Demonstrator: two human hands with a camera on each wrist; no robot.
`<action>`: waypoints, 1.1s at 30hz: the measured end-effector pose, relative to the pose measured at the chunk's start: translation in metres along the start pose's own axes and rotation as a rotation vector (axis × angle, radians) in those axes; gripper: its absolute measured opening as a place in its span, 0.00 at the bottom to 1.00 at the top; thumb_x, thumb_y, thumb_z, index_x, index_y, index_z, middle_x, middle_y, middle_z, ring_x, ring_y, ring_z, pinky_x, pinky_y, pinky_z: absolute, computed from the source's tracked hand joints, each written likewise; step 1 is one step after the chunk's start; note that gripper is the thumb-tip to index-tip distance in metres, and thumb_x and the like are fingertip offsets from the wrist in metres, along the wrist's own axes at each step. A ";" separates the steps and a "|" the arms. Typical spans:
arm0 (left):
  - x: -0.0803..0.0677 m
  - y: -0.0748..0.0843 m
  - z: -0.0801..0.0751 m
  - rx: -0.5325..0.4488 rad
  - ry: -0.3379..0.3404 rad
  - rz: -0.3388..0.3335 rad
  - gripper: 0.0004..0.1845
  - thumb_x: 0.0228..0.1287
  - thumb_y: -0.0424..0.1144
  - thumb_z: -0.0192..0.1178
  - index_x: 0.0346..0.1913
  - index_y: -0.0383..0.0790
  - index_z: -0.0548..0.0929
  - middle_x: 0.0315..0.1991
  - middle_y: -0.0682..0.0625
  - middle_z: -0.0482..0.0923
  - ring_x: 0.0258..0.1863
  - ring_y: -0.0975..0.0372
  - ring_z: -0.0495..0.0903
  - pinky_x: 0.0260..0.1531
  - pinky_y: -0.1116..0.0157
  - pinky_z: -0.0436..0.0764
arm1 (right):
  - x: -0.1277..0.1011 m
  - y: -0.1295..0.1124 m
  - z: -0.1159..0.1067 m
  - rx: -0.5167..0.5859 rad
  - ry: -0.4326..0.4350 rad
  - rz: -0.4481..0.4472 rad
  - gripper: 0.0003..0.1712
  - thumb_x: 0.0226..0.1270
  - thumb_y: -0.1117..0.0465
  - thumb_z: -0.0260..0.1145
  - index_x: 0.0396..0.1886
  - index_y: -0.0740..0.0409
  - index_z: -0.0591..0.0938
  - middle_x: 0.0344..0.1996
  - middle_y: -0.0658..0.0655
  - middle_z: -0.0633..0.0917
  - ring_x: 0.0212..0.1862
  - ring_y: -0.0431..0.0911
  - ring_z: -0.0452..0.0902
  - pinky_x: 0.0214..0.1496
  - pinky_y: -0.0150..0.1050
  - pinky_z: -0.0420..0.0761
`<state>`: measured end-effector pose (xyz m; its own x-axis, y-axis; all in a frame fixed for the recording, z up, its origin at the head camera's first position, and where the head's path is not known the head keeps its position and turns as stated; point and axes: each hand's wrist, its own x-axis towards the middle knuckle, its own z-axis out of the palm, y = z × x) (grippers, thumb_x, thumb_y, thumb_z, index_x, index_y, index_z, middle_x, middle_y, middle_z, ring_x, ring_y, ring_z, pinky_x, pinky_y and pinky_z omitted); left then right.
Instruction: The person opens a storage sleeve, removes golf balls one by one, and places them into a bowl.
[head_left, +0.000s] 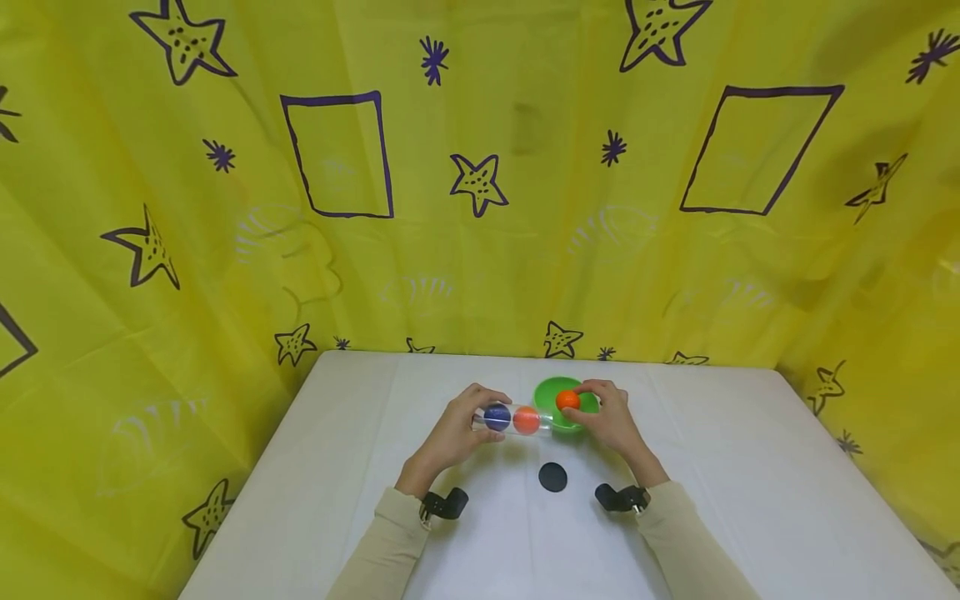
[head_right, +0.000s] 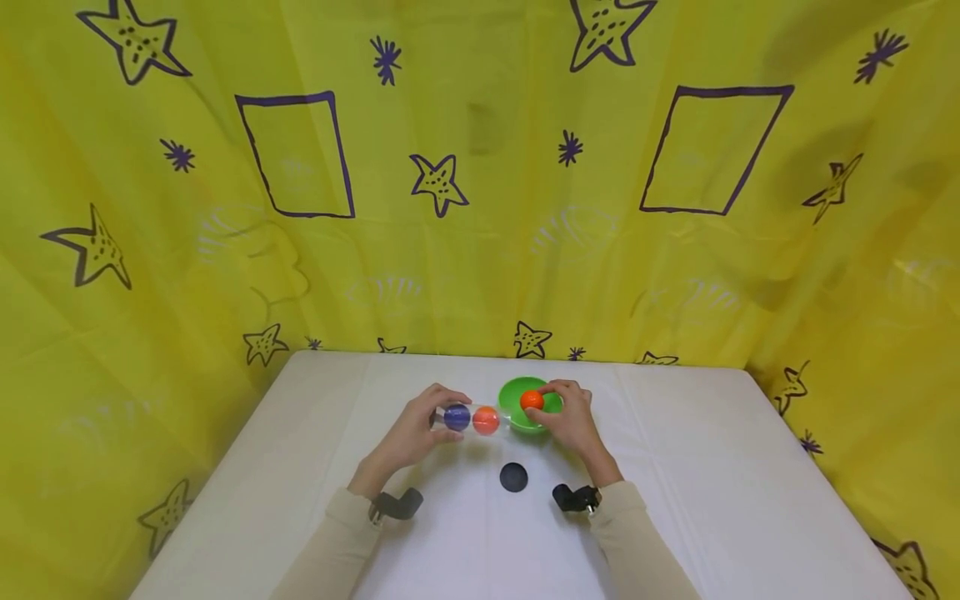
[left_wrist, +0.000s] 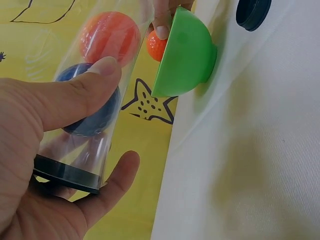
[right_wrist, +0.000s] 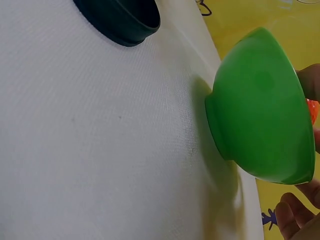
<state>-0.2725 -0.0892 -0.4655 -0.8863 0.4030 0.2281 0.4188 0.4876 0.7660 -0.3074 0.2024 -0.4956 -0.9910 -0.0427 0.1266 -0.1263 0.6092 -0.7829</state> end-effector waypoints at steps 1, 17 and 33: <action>0.000 0.000 0.000 0.001 0.000 -0.006 0.26 0.59 0.32 0.74 0.60 0.52 0.82 0.55 0.51 0.78 0.55 0.58 0.78 0.58 0.55 0.82 | 0.000 0.000 0.000 0.004 -0.002 0.004 0.25 0.63 0.56 0.75 0.55 0.65 0.82 0.67 0.71 0.71 0.68 0.64 0.56 0.68 0.67 0.64; 0.000 0.000 -0.001 -0.020 -0.004 0.000 0.26 0.59 0.32 0.74 0.60 0.50 0.82 0.55 0.49 0.78 0.56 0.56 0.78 0.59 0.53 0.82 | 0.002 -0.002 0.001 0.031 0.007 0.041 0.18 0.68 0.56 0.70 0.53 0.60 0.84 0.70 0.68 0.71 0.70 0.64 0.56 0.70 0.68 0.63; 0.000 0.000 -0.002 -0.016 -0.001 0.010 0.26 0.59 0.31 0.74 0.60 0.50 0.82 0.54 0.49 0.78 0.55 0.57 0.78 0.59 0.53 0.82 | -0.026 -0.017 -0.013 0.048 0.130 -0.048 0.17 0.70 0.60 0.68 0.54 0.63 0.82 0.60 0.66 0.74 0.64 0.59 0.58 0.63 0.54 0.66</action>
<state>-0.2727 -0.0911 -0.4641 -0.8818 0.4085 0.2358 0.4250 0.4712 0.7729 -0.2785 0.2032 -0.4777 -0.9702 0.0340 0.2399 -0.1784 0.5698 -0.8022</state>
